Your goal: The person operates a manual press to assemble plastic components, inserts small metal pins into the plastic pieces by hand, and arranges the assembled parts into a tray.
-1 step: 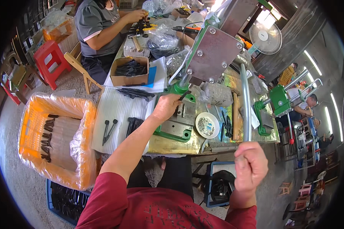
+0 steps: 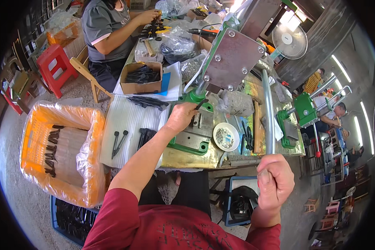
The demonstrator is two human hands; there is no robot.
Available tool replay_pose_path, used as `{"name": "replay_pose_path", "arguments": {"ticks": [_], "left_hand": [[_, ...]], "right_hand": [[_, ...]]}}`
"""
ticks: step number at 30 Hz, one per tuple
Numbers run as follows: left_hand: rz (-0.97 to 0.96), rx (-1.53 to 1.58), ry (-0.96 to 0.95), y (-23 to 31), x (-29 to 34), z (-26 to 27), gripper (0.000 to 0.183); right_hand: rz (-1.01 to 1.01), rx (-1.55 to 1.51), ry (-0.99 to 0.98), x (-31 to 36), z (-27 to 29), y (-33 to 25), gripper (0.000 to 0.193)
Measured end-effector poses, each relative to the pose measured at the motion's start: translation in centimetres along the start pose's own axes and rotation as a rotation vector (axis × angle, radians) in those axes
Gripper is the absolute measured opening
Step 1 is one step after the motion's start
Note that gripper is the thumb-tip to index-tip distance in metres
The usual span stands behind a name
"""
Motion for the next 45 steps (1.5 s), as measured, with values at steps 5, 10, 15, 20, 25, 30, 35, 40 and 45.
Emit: {"name": "replay_pose_path", "arguments": {"ticks": [5, 10, 15, 20, 25, 30, 35, 40, 45], "left_hand": [[0.007, 0.0, -0.006, 0.0, 0.0, -0.1, 0.012], [-0.037, -0.007, 0.025, -0.4, 0.1, -0.1, 0.012], [-0.1, 0.019, 0.074, 0.3, -0.1, -0.5, 0.012], [-0.096, -0.026, 0.046, -0.4, -0.2, -0.1, 0.013], [-0.01, -0.011, 0.004, 0.3, -0.1, -0.1, 0.012], [0.0, -0.054, -0.023, -0.1, -0.2, -0.2, 0.012], [0.034, 0.003, 0.029, -0.4, -0.4, 0.5, 0.015], [0.286, 0.141, 0.036, -0.8, 0.5, 3.8, 0.014], [0.366, 0.077, 0.0, -0.9, 2.8, 9.6, 0.015]], "right_hand": [[0.003, -0.006, -0.016, -0.1, 0.0, -0.3, 0.014], [0.06, -0.027, 0.012, 0.5, -0.9, 0.5, 0.014], [0.425, 0.18, 0.066, 4.4, -6.7, 8.9, 0.024], [0.382, 0.09, -0.025, 4.2, -7.4, 9.3, 0.02], [0.397, 0.096, 0.004, 3.6, -5.5, 5.8, 0.017], [0.188, -0.079, 0.028, 1.1, -1.5, 1.5, 0.016], [-0.069, -0.178, 0.032, 0.9, -0.6, 1.0, 0.034], [-0.017, -0.148, 0.118, 1.0, -0.3, 1.3, 0.051], [0.158, -0.176, 0.431, 3.0, 2.0, 2.9, 0.046]]}}
Point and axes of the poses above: each hand's wrist, its own x-axis away from the middle knuckle, its own z-axis out of the back of the hand, y = z × x, the point moved 6 cm from there along -x, towards the middle knuckle, and after that the axes turned 6 degrees about y, right-handed, at the moved point
